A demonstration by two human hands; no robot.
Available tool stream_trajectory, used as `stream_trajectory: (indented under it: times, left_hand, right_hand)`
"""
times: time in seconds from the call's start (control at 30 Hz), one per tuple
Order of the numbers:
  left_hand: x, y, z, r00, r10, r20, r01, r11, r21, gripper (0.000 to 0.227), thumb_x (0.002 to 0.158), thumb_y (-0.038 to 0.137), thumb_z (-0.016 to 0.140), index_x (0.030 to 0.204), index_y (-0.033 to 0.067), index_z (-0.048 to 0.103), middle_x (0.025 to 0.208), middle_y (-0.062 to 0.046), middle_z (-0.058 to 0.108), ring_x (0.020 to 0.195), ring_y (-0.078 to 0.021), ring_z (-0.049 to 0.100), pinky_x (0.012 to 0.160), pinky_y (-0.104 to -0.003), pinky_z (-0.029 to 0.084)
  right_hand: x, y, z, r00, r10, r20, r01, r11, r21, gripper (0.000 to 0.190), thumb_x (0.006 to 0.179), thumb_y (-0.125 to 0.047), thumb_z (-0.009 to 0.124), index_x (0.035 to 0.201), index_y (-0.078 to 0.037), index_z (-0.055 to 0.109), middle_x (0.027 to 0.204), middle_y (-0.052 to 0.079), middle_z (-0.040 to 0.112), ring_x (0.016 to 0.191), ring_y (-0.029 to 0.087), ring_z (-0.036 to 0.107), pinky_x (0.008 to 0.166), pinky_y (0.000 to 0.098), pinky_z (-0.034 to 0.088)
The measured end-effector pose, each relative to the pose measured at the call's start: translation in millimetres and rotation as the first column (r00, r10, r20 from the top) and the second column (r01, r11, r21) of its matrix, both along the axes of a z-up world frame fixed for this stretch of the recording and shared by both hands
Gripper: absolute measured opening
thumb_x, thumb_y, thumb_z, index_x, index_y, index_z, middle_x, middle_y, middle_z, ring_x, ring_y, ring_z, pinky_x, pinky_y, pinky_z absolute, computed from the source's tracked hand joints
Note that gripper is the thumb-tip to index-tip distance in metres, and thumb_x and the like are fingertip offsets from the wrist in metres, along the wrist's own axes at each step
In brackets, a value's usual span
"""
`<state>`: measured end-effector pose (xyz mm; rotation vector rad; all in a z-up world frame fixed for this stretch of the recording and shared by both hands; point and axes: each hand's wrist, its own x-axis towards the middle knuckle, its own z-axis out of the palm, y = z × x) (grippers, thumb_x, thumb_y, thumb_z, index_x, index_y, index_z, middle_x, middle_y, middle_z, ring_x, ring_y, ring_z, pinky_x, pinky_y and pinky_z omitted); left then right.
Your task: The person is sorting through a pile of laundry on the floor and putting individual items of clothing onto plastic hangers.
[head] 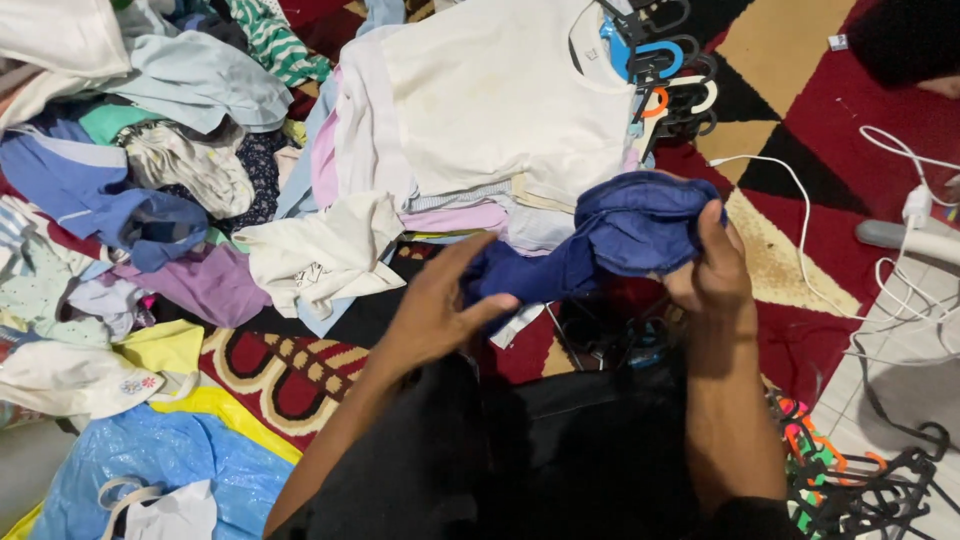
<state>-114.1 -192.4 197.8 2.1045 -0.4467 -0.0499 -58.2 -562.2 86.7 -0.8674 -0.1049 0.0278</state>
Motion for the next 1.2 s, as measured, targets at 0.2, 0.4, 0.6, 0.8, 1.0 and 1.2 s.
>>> stream_trajectory:
  times: [0.2,0.4,0.6,0.8,1.0,1.2]
  left_hand:
    - [25.6,-28.7,-72.7,0.941,-0.077,-0.33,-0.1,0.868,-0.486,0.026,0.12,0.021,0.074,0.142,0.0156,0.088,0.123,-0.006,0.086,0.119,-0.0171,0.077,0.116,-0.045,0.063]
    - [18.4,-23.3,-30.5,0.913,-0.166,-0.373,-0.303,0.336,-0.892,0.027,0.107,0.009,0.075,0.129,0.0062,0.089,0.112,-0.013,0.087,0.108,-0.0269,0.085,0.105,-0.047,0.071]
    - [26.5,14.8,-89.9,0.983,-0.089,-0.161,-0.044,0.735,-0.677,0.017,0.108,0.004,0.078,0.116,0.0048,0.093,0.114,-0.015,0.09,0.111,-0.0255,0.082,0.113,-0.053,0.067]
    - [20.3,3.5,-72.2,0.995,-0.099,-0.031,0.057,0.775,-0.629,0.019,0.114,0.004,0.075,0.121,0.0028,0.093,0.12,-0.016,0.09,0.115,-0.0266,0.081,0.117,-0.057,0.065]
    - [5.3,2.8,-62.9,0.991,-0.094,0.095,0.131,0.818,-0.559,0.021,0.121,0.003,0.072,0.126,0.0007,0.093,0.125,-0.017,0.089,0.12,-0.0278,0.08,0.121,-0.06,0.062]
    - [15.9,14.6,-107.6,0.998,0.051,-0.032,-0.06,0.781,-0.622,0.022,0.121,0.004,0.071,0.129,-0.0007,0.091,0.13,-0.017,0.089,0.124,-0.0288,0.078,0.125,-0.061,0.057]
  right_hand:
    - [-7.3,41.8,26.2,0.813,0.502,0.296,-0.555,0.822,0.129,0.108,0.113,-0.078,0.07,0.184,-0.002,0.042,0.183,0.032,0.055,0.167,0.047,0.06,0.131,0.0654,0.055]
    - [0.1,5.5,-3.8,0.959,0.271,-0.083,-0.284,0.915,-0.288,0.046,0.129,-0.03,0.061,0.134,0.015,0.074,0.102,0.029,0.088,0.086,0.034,0.093,0.078,0.0466,0.08]
    - [-7.1,57.5,21.1,0.902,0.384,-0.198,-0.427,0.861,-0.275,0.075,0.12,-0.052,0.063,0.154,0.014,0.071,0.13,0.037,0.087,0.115,0.045,0.091,0.095,0.0625,0.076]
    - [-5.2,69.9,-15.1,0.912,0.343,-0.224,-0.388,0.898,-0.206,0.05,0.119,-0.02,0.074,0.162,0.006,0.066,0.13,0.022,0.083,0.108,0.028,0.086,0.087,0.046,0.077]
    - [-2.3,50.7,33.5,0.913,0.367,0.177,-0.046,0.523,-0.851,0.052,0.112,-0.018,0.085,0.164,-0.016,0.081,0.132,0.012,0.07,0.106,0.026,0.074,0.09,0.0447,0.068]
    - [-7.5,55.1,42.8,0.835,0.486,0.26,-0.103,0.6,-0.793,0.025,0.103,-0.016,0.098,0.121,-0.002,0.087,0.122,0.017,0.083,0.108,0.034,0.085,0.099,0.0519,0.069]
